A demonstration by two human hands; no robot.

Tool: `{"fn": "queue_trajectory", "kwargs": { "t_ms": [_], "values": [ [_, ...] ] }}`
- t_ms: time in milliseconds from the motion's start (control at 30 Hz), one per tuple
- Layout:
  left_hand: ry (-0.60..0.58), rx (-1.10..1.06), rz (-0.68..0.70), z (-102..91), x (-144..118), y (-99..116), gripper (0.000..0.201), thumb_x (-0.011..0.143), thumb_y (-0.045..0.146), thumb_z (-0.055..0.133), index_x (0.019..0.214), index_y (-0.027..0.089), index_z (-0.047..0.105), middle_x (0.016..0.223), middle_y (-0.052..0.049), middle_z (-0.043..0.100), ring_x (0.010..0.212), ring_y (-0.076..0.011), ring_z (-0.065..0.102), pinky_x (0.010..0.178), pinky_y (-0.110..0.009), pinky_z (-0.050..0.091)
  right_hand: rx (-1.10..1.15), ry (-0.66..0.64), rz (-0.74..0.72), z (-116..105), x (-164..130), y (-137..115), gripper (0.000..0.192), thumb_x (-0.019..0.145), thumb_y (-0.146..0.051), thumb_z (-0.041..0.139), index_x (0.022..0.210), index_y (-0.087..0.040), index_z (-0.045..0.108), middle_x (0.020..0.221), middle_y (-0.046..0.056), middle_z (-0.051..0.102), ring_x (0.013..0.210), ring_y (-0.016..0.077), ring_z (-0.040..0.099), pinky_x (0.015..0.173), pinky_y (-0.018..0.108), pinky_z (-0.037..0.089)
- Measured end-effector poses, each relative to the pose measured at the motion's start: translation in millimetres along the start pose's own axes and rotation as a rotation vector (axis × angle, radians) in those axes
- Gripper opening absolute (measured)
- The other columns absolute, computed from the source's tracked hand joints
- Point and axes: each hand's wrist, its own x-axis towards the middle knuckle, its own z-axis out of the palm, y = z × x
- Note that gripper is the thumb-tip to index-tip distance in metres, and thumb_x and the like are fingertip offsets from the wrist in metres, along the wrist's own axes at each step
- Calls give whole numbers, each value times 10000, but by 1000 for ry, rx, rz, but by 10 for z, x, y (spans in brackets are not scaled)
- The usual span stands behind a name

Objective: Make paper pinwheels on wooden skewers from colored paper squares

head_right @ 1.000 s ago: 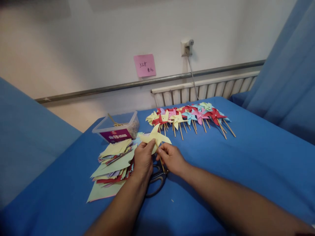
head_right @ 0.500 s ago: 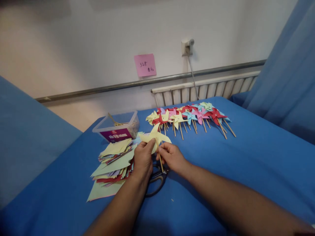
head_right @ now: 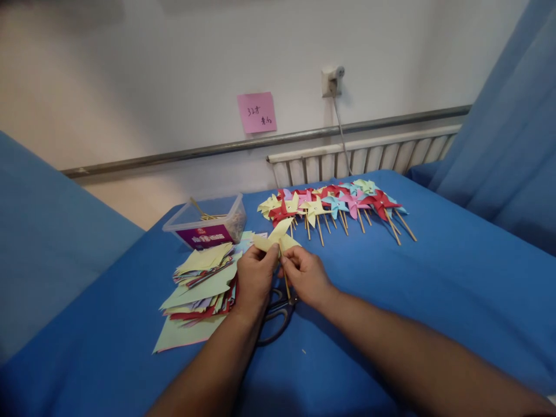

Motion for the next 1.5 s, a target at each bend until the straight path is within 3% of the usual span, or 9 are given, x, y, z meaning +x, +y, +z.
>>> {"fn": "queue_trajectory", "kwargs": {
  "t_ms": [233, 467, 1500],
  "values": [
    [-10, -2, -4, 16, -36, 68, 216, 661, 341, 680, 603, 142, 622, 519, 8, 578, 470, -106, 471, 488, -225, 354, -12, -12, -11, -8, 13, 42, 212, 845, -422, 530, 796, -215, 532, 638, -28, 623, 479, 109, 517, 470, 239, 404],
    [0, 32, 13, 6, -36, 59, 188, 666, 322, 675, 644, 138, 649, 585, -18, 634, 535, -131, 523, 514, -229, 378, 21, -16, -12, 3, 10, 38, 240, 835, -449, 550, 791, -213, 530, 631, -28, 613, 488, 109, 518, 483, 243, 414],
    [-16, 102, 28, 14, -77, 112, 202, 699, 343, 653, 652, 147, 639, 595, -19, 644, 544, -142, 558, 529, -239, 399, 83, -17, 1, 33, 4, 58, 277, 819, -468, 580, 785, -200, 520, 540, -58, 554, 477, 102, 518, 492, 237, 392]
  ]
}}
